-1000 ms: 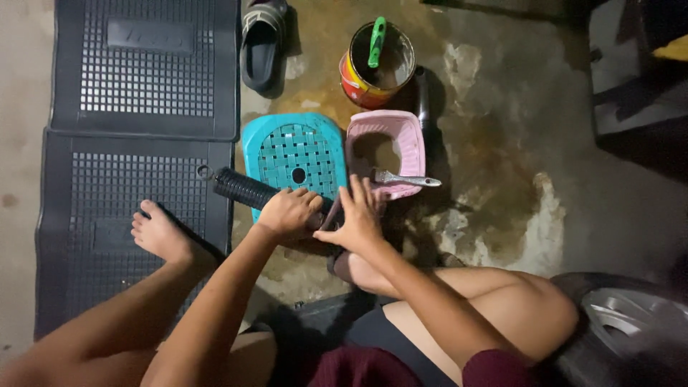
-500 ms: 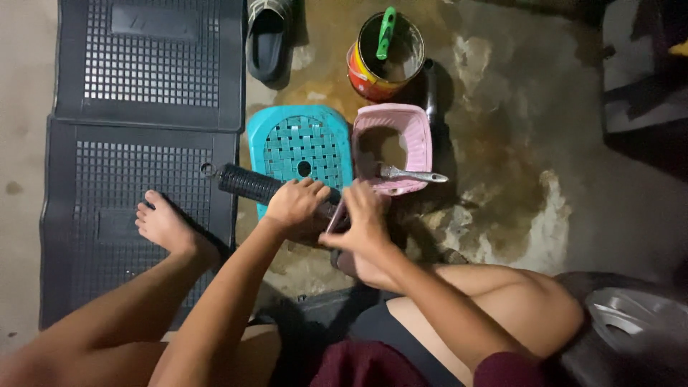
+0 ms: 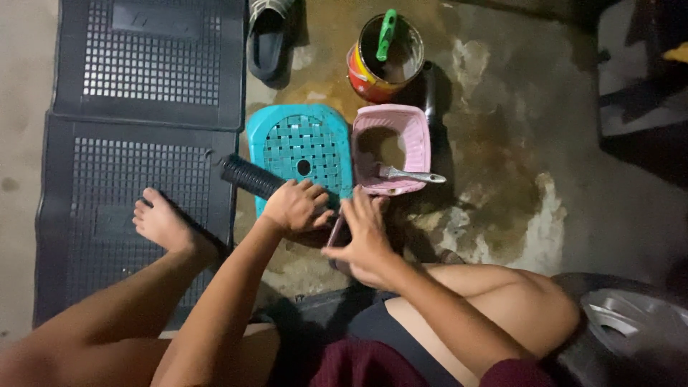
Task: The person sits on the floor and uses a small brush to scrub a cylindrical metal part resting on a blue plastic stool. The person repeatedly scrubs the surface of the metal part, occasionally rotating it to access different areas.
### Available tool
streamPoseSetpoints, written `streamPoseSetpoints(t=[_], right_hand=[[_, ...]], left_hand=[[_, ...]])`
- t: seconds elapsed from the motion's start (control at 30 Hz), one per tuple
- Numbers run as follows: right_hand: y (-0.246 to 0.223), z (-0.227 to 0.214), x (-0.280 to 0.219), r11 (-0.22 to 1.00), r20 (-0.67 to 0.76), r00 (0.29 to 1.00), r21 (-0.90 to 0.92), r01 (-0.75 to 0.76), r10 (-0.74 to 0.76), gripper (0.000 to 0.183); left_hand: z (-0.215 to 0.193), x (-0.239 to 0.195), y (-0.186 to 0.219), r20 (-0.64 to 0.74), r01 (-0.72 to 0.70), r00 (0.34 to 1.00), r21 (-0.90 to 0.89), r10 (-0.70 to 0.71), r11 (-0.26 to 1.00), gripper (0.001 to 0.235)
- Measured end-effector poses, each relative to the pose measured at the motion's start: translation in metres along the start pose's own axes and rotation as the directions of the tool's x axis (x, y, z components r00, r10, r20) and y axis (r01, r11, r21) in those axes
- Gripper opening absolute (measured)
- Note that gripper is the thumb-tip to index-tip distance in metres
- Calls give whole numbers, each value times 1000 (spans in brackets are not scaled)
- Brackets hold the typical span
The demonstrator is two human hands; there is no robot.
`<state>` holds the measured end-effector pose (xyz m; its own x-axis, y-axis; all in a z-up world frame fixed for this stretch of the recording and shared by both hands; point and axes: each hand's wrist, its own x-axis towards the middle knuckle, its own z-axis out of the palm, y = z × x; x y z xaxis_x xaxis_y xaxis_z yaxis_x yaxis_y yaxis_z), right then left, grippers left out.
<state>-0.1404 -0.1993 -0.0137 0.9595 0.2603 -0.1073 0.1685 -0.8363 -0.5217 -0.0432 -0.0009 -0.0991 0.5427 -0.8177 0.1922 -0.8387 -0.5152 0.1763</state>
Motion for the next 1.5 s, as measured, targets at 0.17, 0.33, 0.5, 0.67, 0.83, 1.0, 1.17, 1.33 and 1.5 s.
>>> streamPoseSetpoints(t=[0.17, 0.33, 0.5, 0.67, 0.83, 1.0, 1.17, 1.33, 1.5], right_hand=[[29, 20, 8, 990, -84, 996, -142, 26, -38, 120], [37, 18, 8, 972, -101, 984, -199, 125, -147, 115], [36, 24, -3, 981, -27, 993, -157, 113, -119, 122], [38, 32, -4, 993, -82, 996, -120, 21, -31, 125], [46, 27, 5, 992, -118, 993, -117, -46, 32, 127], [58, 29, 12, 1000, -198, 980, -14, 20, -23, 125], [56, 38, 3, 996, -165, 983, 16, 87, -83, 123], [42, 25, 3, 997, -115, 992, 57, 57, -50, 123], [34, 15, 2, 997, -126, 991, 56, 60, -53, 120]], left_hand=[[10, 1, 2, -125, 80, 989, 28, -76, 996, 39], [5, 3, 6, -187, 143, 974, 66, -129, 988, 36], [8, 1, 9, -239, 133, 964, 52, -117, 990, 40], [11, -5, 10, -237, 131, 965, 62, -113, 989, 39], [12, -3, 9, -185, 128, 974, -8, -128, 992, 39], [16, -1, 6, -183, 92, 979, 23, -86, 996, 32], [16, 0, 8, -184, 94, 980, 65, -80, 993, 30], [6, -1, 11, -288, 71, 957, 93, -41, 993, 29], [1, -3, 9, -356, 54, 934, 158, 6, 986, 25]])
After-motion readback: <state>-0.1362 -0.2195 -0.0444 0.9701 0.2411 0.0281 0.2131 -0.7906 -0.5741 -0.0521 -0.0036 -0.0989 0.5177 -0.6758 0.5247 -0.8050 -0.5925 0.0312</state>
